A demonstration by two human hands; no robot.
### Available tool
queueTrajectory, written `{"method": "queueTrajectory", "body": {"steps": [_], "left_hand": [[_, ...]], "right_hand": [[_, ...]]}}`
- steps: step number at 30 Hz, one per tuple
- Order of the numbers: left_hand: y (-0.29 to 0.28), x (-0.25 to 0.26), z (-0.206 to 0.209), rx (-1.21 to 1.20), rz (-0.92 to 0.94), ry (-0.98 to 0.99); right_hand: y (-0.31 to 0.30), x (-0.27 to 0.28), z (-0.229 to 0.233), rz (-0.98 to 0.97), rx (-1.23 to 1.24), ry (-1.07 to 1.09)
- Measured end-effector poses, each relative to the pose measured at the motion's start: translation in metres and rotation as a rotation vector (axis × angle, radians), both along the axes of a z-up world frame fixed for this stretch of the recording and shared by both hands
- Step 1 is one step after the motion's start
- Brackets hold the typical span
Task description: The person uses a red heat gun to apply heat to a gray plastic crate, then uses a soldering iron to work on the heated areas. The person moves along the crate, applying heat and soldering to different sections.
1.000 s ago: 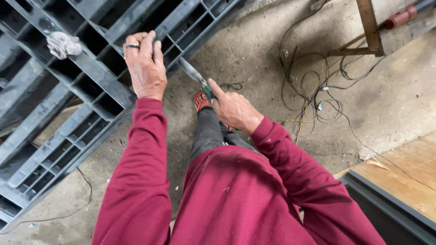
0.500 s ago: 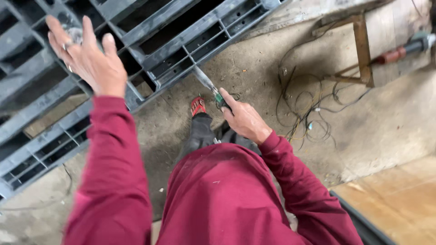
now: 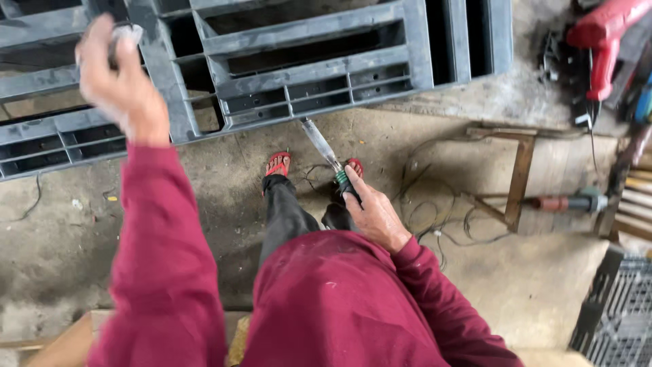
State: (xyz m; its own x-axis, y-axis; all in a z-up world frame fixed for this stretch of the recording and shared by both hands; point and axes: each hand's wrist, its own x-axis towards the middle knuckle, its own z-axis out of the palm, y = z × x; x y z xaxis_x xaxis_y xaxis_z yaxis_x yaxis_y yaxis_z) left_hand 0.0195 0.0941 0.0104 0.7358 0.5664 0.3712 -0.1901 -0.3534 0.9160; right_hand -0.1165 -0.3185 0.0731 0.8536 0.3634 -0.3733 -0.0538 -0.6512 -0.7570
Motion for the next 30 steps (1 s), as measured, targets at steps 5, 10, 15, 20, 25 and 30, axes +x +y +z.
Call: {"method": "queueTrajectory", "body": {"steps": [5,10,15,20,25,30], "left_hand": [[-0.097,-0.115,0.046,-0.577,0.269,0.049],[-0.192,-0.157,-0.004,-0.991,0.428,0.194],[-0.217,-0.126,-0.054,0.076,0.061,0.388],[-0.209,-0.081,-0.108,0.484,-0.084,0.404],[-0.192,-0.082,-0.14,0.715,-0.186,0.545],[-0.184,-0.071,-0.172,0.603,-0.176,0.611]], "right_hand": [[-0.014,0.033,-0.001,0.095,-0.003,0.06],[-0.025,0.045,0.003,0.11,0.015,0.117],[-0.049,0.036,0.002,0.01,-0.18,0.298],[-0.075,0.015,-0.014,-0.001,-0.082,0.124],[-0.087,0.002,-0.019,-0.078,-0.063,0.149],[-0.085,0.0,-0.015,-0.169,-0.259,0.417]]}}
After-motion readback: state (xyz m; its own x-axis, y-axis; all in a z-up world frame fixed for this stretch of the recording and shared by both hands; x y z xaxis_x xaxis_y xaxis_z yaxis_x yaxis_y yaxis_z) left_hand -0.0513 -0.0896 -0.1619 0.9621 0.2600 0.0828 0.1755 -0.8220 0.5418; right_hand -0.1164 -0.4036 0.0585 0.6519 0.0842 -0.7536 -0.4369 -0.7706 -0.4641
